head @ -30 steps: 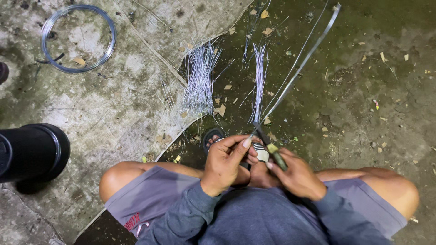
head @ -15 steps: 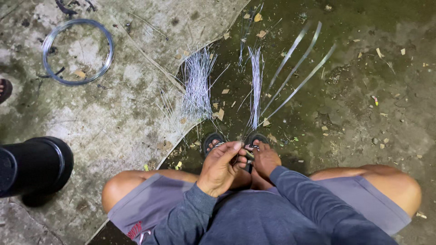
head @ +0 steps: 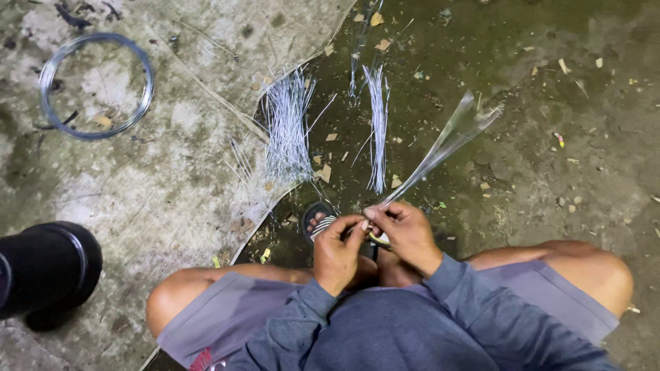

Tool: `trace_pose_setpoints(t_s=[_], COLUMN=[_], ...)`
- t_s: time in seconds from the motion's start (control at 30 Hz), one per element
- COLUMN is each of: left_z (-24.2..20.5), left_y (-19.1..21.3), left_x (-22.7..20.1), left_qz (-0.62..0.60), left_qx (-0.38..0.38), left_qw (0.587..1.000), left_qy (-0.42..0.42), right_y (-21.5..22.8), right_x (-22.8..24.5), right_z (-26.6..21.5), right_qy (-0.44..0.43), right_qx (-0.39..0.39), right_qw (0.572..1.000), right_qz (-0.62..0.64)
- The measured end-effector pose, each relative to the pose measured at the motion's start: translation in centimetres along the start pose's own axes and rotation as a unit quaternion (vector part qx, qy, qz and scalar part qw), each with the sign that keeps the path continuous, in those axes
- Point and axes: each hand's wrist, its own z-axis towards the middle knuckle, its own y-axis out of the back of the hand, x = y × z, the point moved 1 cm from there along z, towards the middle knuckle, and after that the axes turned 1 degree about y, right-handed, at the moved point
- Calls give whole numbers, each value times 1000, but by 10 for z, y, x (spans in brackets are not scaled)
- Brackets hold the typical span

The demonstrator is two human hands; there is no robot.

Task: The person sits on the floor and uses pliers to cut thin metal wires from a coil into short lengths. They repeatedly cut the wire, bend the ends into loops, and place the finished pieces into a pile on the floor.

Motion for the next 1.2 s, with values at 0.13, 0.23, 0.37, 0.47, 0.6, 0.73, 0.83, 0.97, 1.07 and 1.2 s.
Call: trace_pose_setpoints(t_s=[0.13,0.23,0.37,0.47,0.6,0.73,0.83,0.97,1.07,1.2], left_z=[2,5,9,7,4,8,10,10,12,16], left_y=[0,1,11,11,8,6,7,4,5,5], left_x=[-8,-8,-12,-17,-20,-14,-8,-1,4,18], left_qz=[80,85,131,218,268,241,187,167,175,153], left_qx=[-12,23,49,26,25,17,24,25,16,29], left_qw=[995,996,989,965,948,959,977,982,982,986], left_qy=[-65,-22,-48,-141,-169,-146,-96,-86,-74,-62], right_y=[-7,-3,3,5,0,5,12,13,11,17], right_x=[14,23,33,24,4,-10,-14,-23,-31,-45], right_z=[1,-1,2,3,11,17,24,29,38,45], right_qy=[71,132,224,99,-42,-35,-62,-29,-45,-51], right_qx=[-7,23,62,44,9,12,21,10,-7,6], right_qw=[996,986,949,975,992,993,997,999,999,998], right_qz=[-55,-99,-212,-197,-121,-108,-44,-41,-28,27])
